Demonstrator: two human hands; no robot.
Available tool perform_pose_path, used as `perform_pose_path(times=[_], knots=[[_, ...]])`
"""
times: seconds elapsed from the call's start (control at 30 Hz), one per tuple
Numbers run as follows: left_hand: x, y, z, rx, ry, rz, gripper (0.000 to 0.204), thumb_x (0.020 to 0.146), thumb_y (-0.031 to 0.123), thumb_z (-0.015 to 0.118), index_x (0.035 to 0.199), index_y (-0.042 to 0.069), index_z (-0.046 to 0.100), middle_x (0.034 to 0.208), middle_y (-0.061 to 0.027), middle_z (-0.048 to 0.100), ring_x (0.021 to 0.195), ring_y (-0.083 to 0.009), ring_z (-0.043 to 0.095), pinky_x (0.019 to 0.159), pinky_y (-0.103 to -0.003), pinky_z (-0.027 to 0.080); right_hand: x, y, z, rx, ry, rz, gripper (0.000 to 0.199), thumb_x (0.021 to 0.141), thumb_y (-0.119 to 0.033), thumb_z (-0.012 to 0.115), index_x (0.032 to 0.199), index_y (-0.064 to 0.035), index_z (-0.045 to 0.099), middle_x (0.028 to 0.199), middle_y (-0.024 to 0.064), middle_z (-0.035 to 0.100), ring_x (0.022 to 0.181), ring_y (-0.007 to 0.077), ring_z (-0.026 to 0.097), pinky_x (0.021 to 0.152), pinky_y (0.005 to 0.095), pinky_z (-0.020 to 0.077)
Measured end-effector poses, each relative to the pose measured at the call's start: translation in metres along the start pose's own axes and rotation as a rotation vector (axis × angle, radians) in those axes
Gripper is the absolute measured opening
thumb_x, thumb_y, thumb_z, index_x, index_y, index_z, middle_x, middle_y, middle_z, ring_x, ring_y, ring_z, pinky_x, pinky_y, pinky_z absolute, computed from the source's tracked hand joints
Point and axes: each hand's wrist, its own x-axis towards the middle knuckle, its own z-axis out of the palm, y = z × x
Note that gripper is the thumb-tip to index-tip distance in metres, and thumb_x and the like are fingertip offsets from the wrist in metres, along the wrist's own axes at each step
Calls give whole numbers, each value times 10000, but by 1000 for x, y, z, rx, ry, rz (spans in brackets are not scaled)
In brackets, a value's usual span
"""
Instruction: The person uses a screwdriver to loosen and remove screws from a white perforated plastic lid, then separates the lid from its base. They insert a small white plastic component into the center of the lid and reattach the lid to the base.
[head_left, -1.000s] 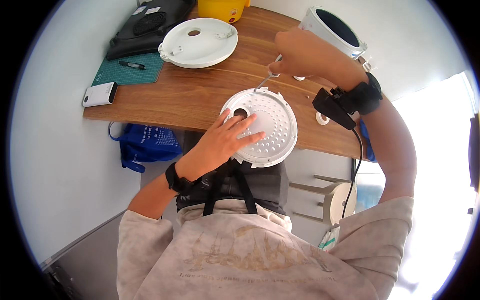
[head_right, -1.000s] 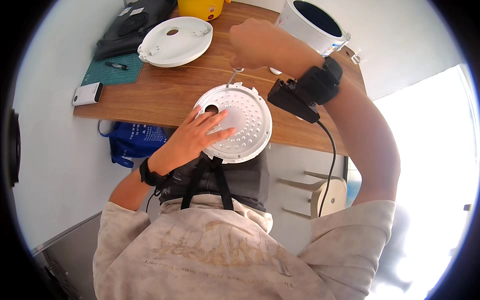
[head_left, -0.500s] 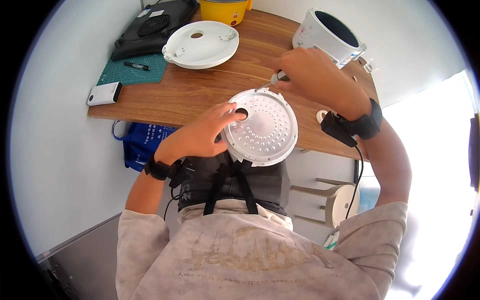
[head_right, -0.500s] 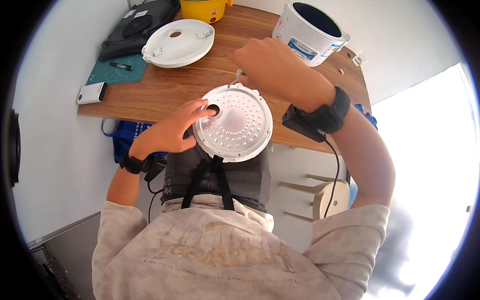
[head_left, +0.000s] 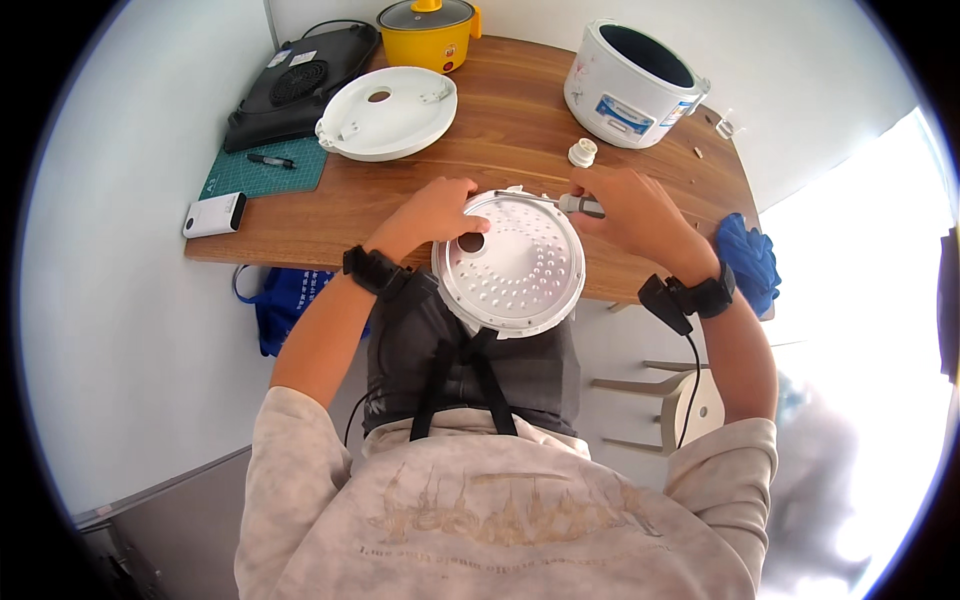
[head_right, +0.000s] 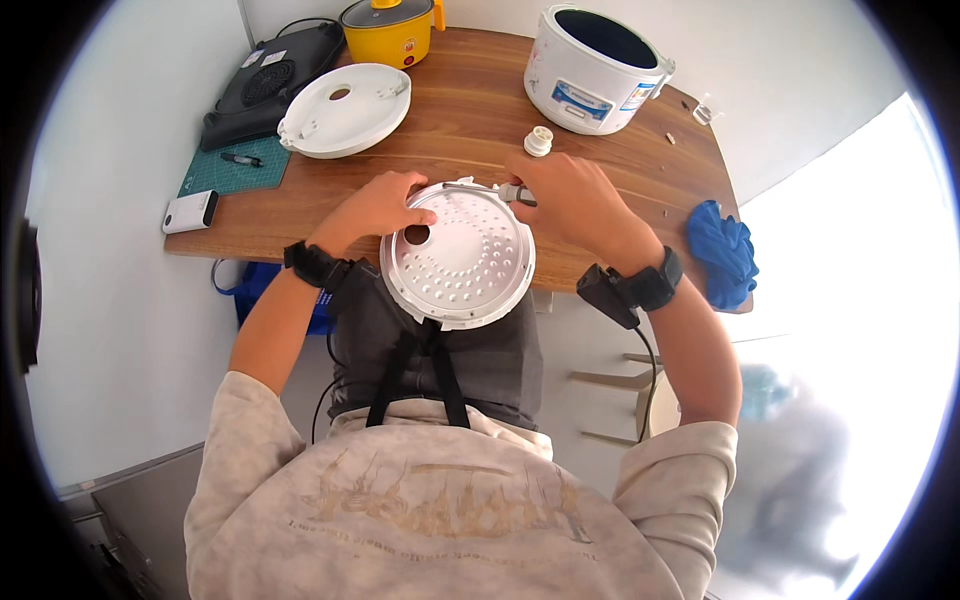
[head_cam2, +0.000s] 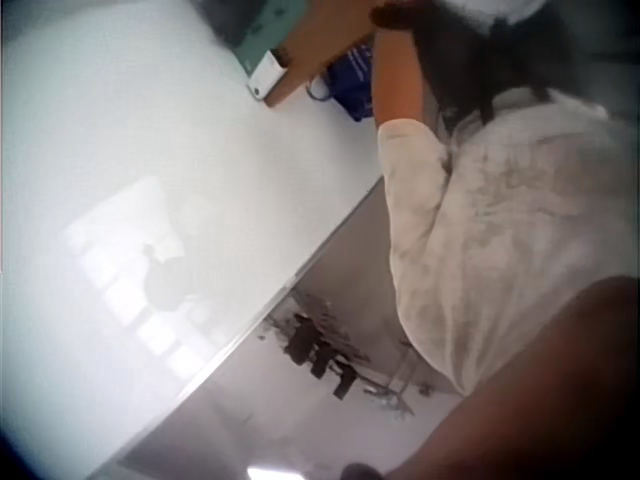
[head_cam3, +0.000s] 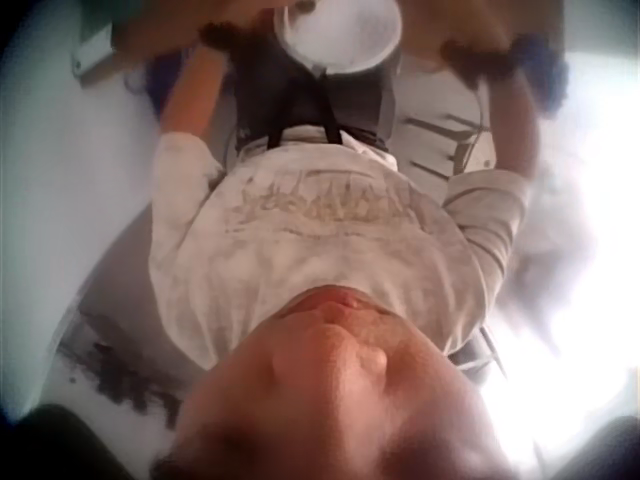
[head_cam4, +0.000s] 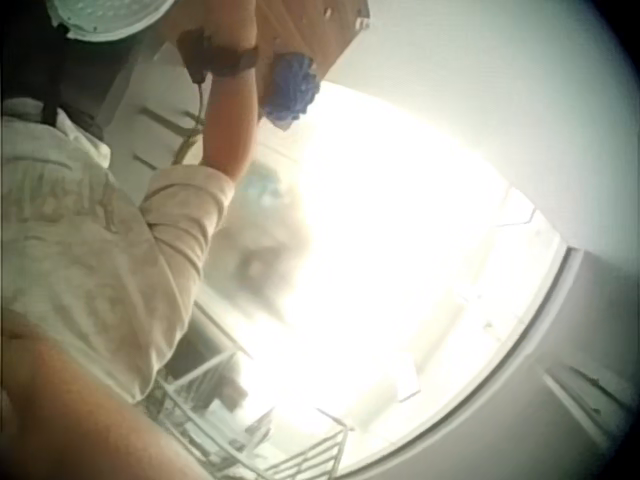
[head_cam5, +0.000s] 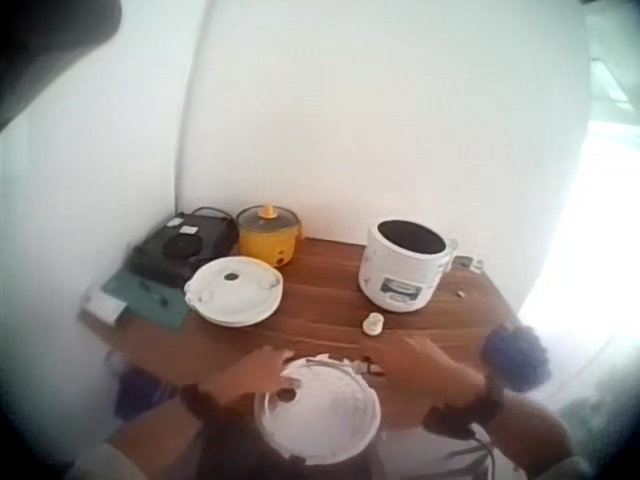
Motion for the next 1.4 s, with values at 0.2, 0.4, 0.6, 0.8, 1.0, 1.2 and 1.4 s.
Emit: perform_pose_path(times=[0.2, 0.4, 0.6, 0.8, 1.0, 1.2, 1.4], knots=[[8, -26, 8, -54, 100, 101, 408, 880, 236, 779, 1212, 13, 698, 1020, -189, 751, 907, -309, 728, 803, -383, 560, -36, 16, 58, 306, 247, 188, 264, 934, -224, 691, 1083, -35, 582, 920, 186, 719, 896, 402, 672, 739, 463, 521], [2, -23, 17, 15, 239, 84, 284, 909, 173, 709, 1137, 3, 727, 937, -184, 753, 826, -298, 724, 751, -373, 561, -64, -11, 109, 879, 224, 601, 292, 1028, -219, 608, 1176, -14, 461, 983, 195, 688, 652, 300, 671, 609, 406, 534], [-1, -4, 2, -211, 107, -16, 326, 908, 151, 712, 1202, 11, 692, 959, -122, 736, 893, -169, 704, 788, -299, 550, -72, -42, 118, 992, 500, 578, 334, 1032, -202, 604, 1221, -5, 411, 1134, 221, 655, 602, 223, 657, 458, 315, 516], [-14, 12, -20, -881, -31, -82, 593, 896, 172, 757, 1409, -12, 525, 1218, -108, 675, 1064, -136, 660, 890, -270, 554, -78, -35, 136, 878, 604, 494, 311, 1017, -170, 627, 1222, -6, 461, 1041, 220, 666, 892, 337, 675, 781, 408, 539], [-48, 47, -27, -1079, -143, -34, 614, 890, 162, 733, 1429, -51, 531, 1253, -122, 677, 1070, -146, 680, 942, -285, 557, -78, -39, 130, 875, 611, 409, 311, 984, -147, 673, 1207, -5, 508, 1026, 184, 683, 908, 299, 674, 813, 380, 528], [-94, 75, -34, -1019, -24, -64, 518, 926, 201, 715, 1361, -53, 594, 1178, -109, 705, 972, -125, 680, 838, -265, 552, -98, -59, 97, 945, 631, 394, 311, 898, -46, 729, 1167, 0, 580, 994, 129, 728, 889, 204, 711, 825, 315, 551], [-127, 99, -37, -869, 211, 103, 525, 938, 230, 718, 1376, -3, 546, 1191, -84, 663, 1061, -124, 617, 913, -287, 502, -119, -74, 67, 842, 683, 287, 324, 816, -8, 770, 1121, -3, 661, 978, 110, 734, 882, 195, 709, 815, 301, 553]])
